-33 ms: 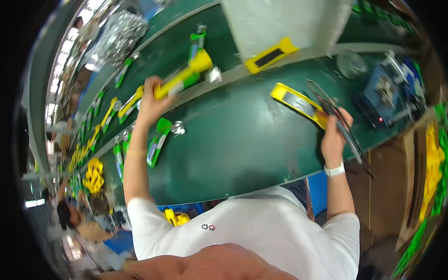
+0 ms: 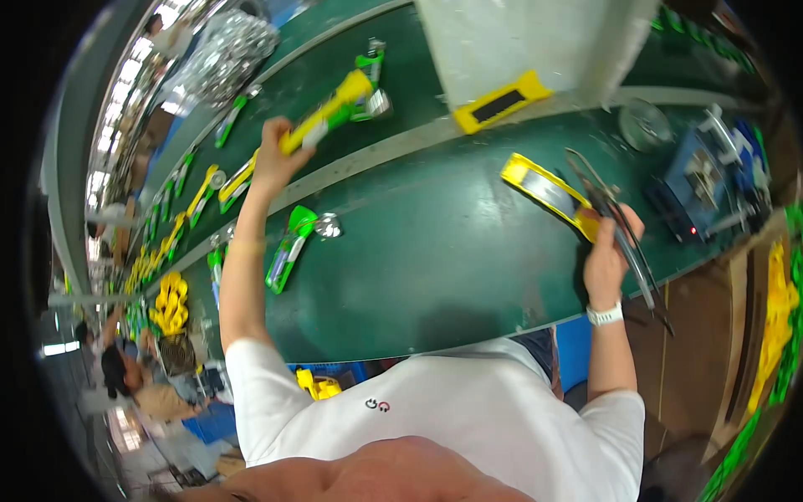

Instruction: Soldering and assembling electronic components into yellow flashlight casings on an assembly line.

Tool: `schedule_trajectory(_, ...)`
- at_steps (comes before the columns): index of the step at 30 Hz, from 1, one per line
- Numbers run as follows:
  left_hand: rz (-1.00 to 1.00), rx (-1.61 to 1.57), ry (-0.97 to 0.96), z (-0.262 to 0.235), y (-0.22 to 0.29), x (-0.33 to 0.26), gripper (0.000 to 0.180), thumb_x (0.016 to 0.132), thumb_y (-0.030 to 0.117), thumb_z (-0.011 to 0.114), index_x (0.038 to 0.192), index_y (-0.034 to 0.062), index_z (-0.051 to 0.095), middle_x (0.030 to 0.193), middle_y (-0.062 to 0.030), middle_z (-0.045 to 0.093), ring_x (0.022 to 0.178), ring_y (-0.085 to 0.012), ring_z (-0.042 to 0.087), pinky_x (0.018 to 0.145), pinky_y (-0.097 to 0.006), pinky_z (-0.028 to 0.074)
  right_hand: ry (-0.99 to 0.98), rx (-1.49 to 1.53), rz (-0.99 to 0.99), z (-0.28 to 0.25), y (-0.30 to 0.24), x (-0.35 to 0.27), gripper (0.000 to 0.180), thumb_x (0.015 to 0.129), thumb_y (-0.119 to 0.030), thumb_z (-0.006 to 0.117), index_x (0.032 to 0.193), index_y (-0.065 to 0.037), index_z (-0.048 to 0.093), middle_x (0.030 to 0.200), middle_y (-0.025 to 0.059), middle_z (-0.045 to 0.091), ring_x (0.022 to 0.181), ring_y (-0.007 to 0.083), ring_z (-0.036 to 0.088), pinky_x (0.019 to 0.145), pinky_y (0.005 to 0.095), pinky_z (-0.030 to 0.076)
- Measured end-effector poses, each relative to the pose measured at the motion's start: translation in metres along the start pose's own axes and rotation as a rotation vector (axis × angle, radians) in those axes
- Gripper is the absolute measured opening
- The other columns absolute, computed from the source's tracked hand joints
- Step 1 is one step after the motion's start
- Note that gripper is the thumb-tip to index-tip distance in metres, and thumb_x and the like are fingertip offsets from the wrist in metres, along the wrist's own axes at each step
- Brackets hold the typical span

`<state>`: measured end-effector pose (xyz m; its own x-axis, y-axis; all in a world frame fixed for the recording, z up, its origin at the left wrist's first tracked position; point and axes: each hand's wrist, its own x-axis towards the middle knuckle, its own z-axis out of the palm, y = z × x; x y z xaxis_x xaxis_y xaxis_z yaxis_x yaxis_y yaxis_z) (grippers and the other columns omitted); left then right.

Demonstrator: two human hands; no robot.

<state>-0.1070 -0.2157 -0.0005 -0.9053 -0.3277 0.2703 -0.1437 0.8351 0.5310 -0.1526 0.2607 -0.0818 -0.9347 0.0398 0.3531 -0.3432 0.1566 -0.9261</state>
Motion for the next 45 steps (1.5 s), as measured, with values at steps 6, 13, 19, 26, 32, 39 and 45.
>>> schedule_trajectory(6, -0.228, 0.249, 0.107, 0.026, -0.117, 0.048, 0.061, 0.064, 0.026, 0.079, 0.108, 0.0029, 0.043, 0.104, -0.0194, 0.056, 0.096, -0.0348, 0.055, 0.082, -0.040, 0.045, 0.022, -0.111, 0.105, -0.006, 0.007, 0.001, 0.025, 0.095, -0.017, 0.044, 0.116, -0.003, 0.040, 0.096, 0.0110, 0.061, 0.084, 0.0132, 0.058, 0.068, 0.0224, 0.042)
schedule_trajectory(13, -0.244, 0.132, -0.067, -0.074, -0.040, -0.035, 0.075, 0.062, 0.048, 0.077, 0.113, -0.0019, 0.051, 0.100, -0.0180, 0.059, 0.093, -0.0283, 0.058, 0.081, -0.035, 0.046, -0.061, 0.034, 0.230, -0.002, -0.006, -0.005, 0.037, 0.097, -0.026, 0.042, 0.122, -0.003, 0.030, 0.104, 0.0217, 0.058, 0.094, 0.0289, 0.063, 0.073, 0.0354, 0.056)
schedule_trajectory(19, -0.086, 0.503, -0.226, -0.051, -0.023, -0.186, 0.046, 0.064, 0.028, 0.074, 0.101, 0.0058, 0.060, 0.094, -0.0104, 0.059, 0.093, -0.0299, 0.053, 0.079, -0.039, 0.041, -0.256, 0.235, 0.202, 0.007, -0.002, 0.000, 0.034, 0.098, -0.026, 0.038, 0.124, -0.006, 0.031, 0.111, 0.0206, 0.055, 0.101, 0.0269, 0.059, 0.085, 0.0392, 0.052)
schedule_trajectory(26, 0.526, 0.059, -0.157, 0.039, 0.076, -0.190, 0.053, 0.065, 0.031, 0.073, 0.109, 0.0070, 0.057, 0.097, -0.0054, 0.056, 0.096, -0.0240, 0.052, 0.086, -0.041, 0.038, -0.565, 0.264, 0.287, 0.068, -0.023, -0.003, 0.038, 0.096, -0.031, 0.042, 0.124, -0.006, 0.036, 0.103, 0.0154, 0.059, 0.089, 0.0203, 0.062, 0.080, 0.0345, 0.052)
schedule_trajectory(32, 0.413, 0.099, 0.032, 0.010, 0.066, -0.189, 0.046, 0.069, 0.016, 0.070, 0.113, 0.0085, 0.057, 0.109, -0.0091, 0.056, 0.106, -0.0289, 0.051, 0.089, -0.040, 0.039, -0.495, 0.227, 0.048, 0.069, -0.035, -0.020, 0.027, 0.097, -0.023, 0.041, 0.116, -0.003, 0.041, 0.091, 0.0124, 0.062, 0.077, 0.0145, 0.057, 0.068, 0.0250, 0.045)
schedule_trajectory(39, 0.432, 0.090, -0.189, 0.026, 0.074, -0.209, 0.070, 0.070, 0.032, 0.072, 0.129, 0.0083, 0.043, 0.133, -0.0138, 0.041, 0.125, -0.0329, 0.036, 0.102, -0.045, 0.029, -0.129, 0.674, 0.165, 0.029, -0.036, -0.040, 0.021, 0.095, -0.022, 0.047, 0.107, -0.005, 0.046, 0.080, 0.0079, 0.053, 0.065, 0.0126, 0.048, 0.059, 0.0239, 0.040)
schedule_trajectory(45, 0.706, 0.139, -0.054, 0.058, 0.108, -0.189, 0.048, 0.071, 0.018, 0.072, 0.115, 0.0062, 0.057, 0.115, -0.0082, 0.058, 0.107, -0.0263, 0.052, 0.090, -0.040, 0.040, -0.185, 0.652, 0.311, 0.026, -0.036, -0.060, 0.018, 0.090, -0.012, 0.054, 0.104, -0.005, 0.046, 0.086, 0.0020, 0.047, 0.063, 0.0095, 0.047, 0.052, 0.0226, 0.039)
